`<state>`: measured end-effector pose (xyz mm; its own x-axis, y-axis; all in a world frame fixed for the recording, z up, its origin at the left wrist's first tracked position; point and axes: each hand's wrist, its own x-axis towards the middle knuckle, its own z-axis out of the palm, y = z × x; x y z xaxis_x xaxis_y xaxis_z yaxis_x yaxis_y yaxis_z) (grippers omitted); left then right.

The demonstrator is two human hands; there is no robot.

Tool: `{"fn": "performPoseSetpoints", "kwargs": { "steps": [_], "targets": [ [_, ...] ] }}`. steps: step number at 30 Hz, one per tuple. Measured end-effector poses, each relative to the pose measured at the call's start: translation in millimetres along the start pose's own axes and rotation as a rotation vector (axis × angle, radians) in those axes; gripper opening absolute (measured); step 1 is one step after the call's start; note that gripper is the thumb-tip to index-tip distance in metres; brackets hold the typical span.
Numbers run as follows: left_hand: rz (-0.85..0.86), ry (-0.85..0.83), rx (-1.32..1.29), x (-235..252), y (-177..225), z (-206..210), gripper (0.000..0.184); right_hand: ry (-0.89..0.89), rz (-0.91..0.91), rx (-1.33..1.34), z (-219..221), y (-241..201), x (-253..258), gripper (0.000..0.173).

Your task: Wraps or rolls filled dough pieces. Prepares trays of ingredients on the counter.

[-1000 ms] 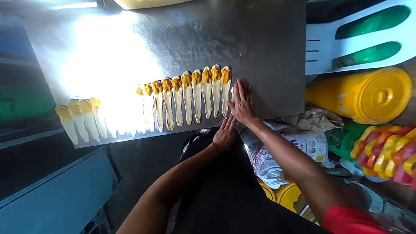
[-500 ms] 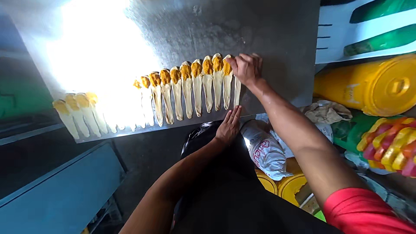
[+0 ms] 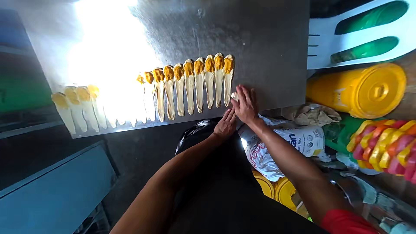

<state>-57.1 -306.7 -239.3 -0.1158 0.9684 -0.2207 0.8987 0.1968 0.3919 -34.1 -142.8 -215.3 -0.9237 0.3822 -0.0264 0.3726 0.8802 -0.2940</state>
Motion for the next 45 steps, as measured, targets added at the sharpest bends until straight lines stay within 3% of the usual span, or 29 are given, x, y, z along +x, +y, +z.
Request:
{"fn": "performPoseSetpoints", "kwargs": {
  "steps": [3, 5, 7, 9, 13, 15, 18, 21, 23, 26, 30, 32, 34, 36, 37, 39, 42, 45],
  "targets": [
    [0.091, 0.044, -0.071, -12.4, -8.1, -17.2, 0.031, 0.064, 0.086, -0.053, 9.2, 10.1, 46.2, 0.069],
    [0.06, 0.087, -0.307, -34.4, -12.3, -34.4, 0.025, 0.069, 0.071, -0.06, 20.8, 10.8, 45.1, 0.074],
    [-0.113, 0.133, -0.575, -57.9, -20.4, -60.5, 0.02, 0.001, 0.012, -0.023, 17.4, 0.4, 8.0, 0.076],
    [-0.379, 0.167, -0.759, -77.0, -33.9, -86.4, 0.027, -0.037, -0.036, 0.028, 13.4, -10.4, -42.0, 0.074],
    [-0.686, 0.357, -1.148, -93.2, -71.9, -100.2, 0.041, 0.089, 0.006, 0.075, 14.5, -19.7, -79.4, 0.045],
    [-0.77, 0.432, -1.424, -84.8, -84.2, -104.6, 0.049, 0.073, 0.147, 0.113, -2.3, -31.0, -60.2, 0.031],
    [-0.725, 0.496, -1.737, -54.4, -99.9, -123.5, 0.049, 0.052, 0.302, 0.451, -36.0, -49.7, -1.1, 0.029],
    [-0.583, 0.488, -1.891, -8.2, -112.8, -162.3, 0.049, -0.024, 0.126, 0.745, -72.9, -52.7, 63.0, 0.055],
    [-0.531, 0.475, -1.942, 24.0, -126.9, -200.6, 0.042, 0.024, 0.049, 0.777, -91.9, -47.5, 96.1, 0.059],
    [-0.459, 0.56, -1.835, 76.8, -176.1, -260.6, 0.034, 0.194, 0.091, 0.761, -105.3, -19.2, 132.6, 0.046],
    [-0.408, 0.908, -1.528, 152.0, -270.6, -336.9, 0.038, 0.188, 0.211, 0.738, -97.2, 31.3, 149.3, 0.03],
    [-0.507, 0.95, -1.188, 178.7, -302.9, -378.8, 0.056, 0.129, 0.226, 0.716, -90.8, 50.5, 150.3, 0.026],
    [-0.689, 0.904, -0.656, 192.1, -318.7, -388.0, 0.063, 0.042, 0.251, 0.667, -84.8, 60.8, 143.4, 0.028],
    [-0.651, 0.812, -0.292, 197.5, -318.0, -366.8, 0.053, 0.004, 0.265, 0.617, -76.5, 64.8, 148.5, 0.028],
    [-0.563, 0.74, -0.229, 196.3, -309.7, -348.5, 0.048, -0.008, 0.264, 0.589, -70.5, 65.3, 153.5, 0.028],
    [-0.378, 0.592, -0.198, 186.2, -281.9, -288.9, 0.031, -0.051, 0.247, 0.516, -60.5, 58.3, 162.5, 0.031],
    [-0.308, 0.297, -0.21, 163.2, -230.0, -208.9, 0.026, -0.125, 0.162, 0.359, -49.9, 37.1, 172.8, 0.04],
    [-0.279, 0.167, -0.153, 151.6, -202.9, -165.8, 0.028, -0.118, 0.093, 0.294, -32.0, 25.4, 185.1, 0.025]
  ]
}}
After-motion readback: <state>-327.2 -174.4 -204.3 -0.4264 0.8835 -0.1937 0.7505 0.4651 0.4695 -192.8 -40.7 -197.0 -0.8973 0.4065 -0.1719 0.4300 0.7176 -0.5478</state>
